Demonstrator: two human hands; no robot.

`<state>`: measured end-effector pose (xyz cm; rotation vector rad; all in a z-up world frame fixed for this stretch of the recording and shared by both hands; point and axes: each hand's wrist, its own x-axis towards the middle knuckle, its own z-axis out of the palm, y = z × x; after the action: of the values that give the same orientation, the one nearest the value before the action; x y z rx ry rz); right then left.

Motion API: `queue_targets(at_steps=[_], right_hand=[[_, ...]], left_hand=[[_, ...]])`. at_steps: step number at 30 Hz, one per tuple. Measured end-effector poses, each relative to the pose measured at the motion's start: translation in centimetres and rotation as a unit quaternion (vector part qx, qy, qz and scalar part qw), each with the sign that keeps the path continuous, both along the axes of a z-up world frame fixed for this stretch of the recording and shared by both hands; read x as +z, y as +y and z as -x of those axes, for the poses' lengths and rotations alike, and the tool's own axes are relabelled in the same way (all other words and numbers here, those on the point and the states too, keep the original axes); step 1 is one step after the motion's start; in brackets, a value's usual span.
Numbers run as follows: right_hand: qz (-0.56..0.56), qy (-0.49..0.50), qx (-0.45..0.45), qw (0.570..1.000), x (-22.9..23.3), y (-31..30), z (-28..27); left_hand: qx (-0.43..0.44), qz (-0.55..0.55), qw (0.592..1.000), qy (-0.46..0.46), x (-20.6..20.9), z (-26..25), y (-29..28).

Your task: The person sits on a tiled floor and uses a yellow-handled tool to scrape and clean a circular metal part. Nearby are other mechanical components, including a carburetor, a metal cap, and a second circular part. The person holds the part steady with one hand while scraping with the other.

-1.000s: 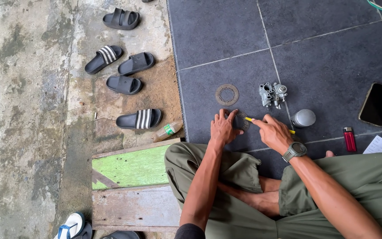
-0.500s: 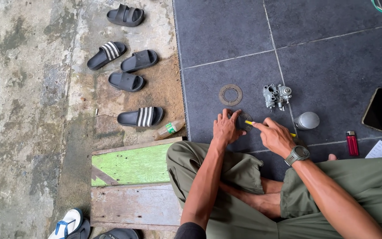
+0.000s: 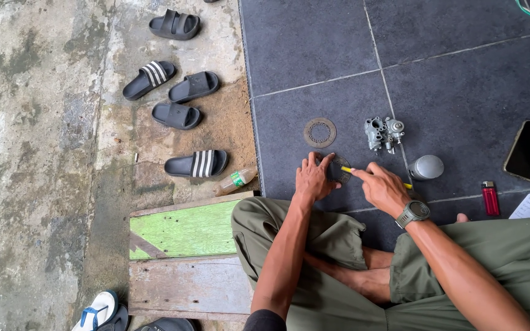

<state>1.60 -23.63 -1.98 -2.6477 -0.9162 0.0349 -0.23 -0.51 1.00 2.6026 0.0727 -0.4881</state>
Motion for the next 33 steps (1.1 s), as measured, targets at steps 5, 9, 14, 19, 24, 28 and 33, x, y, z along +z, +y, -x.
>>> queue_targets(at_steps=[5,9,14,19,24,28,33], right_hand=[[-0.002,0.002,-0.003,1.0,0.4,0.1,0.1],[-0.001,0.006,0.004,1.0,-0.5,0.3,0.1],[0.004,0.013,-0.009,1.0,0.1,-0.2,0.1],[0.005,0.004,0.009,1.0,-0.6,0.0,0.0],[0.004,0.007,-0.009,1.0,-0.6,-0.4,-0.2],[-0.002,0.002,0.002,1.0,-1.7,-0.1,-0.1],[0.006,-0.006,-0.019,1.0,-1.7,-0.6,-0.4]], left_hand=[[-0.005,-0.007,1.0,-0.004,0.2,0.0,-0.1],[-0.009,-0.013,1.0,-0.007,-0.4,-0.1,-0.1],[-0.009,-0.017,1.0,-0.009,-0.2,0.0,-0.2],[-0.01,-0.02,1.0,-0.011,-0.2,0.1,-0.2],[-0.006,-0.021,1.0,-0.018,-1.0,0.0,-0.5],[-0.008,-0.032,0.999,-0.015,-0.2,0.2,-0.7],[-0.006,-0.044,0.999,-0.024,-0.2,0.2,-1.0]])
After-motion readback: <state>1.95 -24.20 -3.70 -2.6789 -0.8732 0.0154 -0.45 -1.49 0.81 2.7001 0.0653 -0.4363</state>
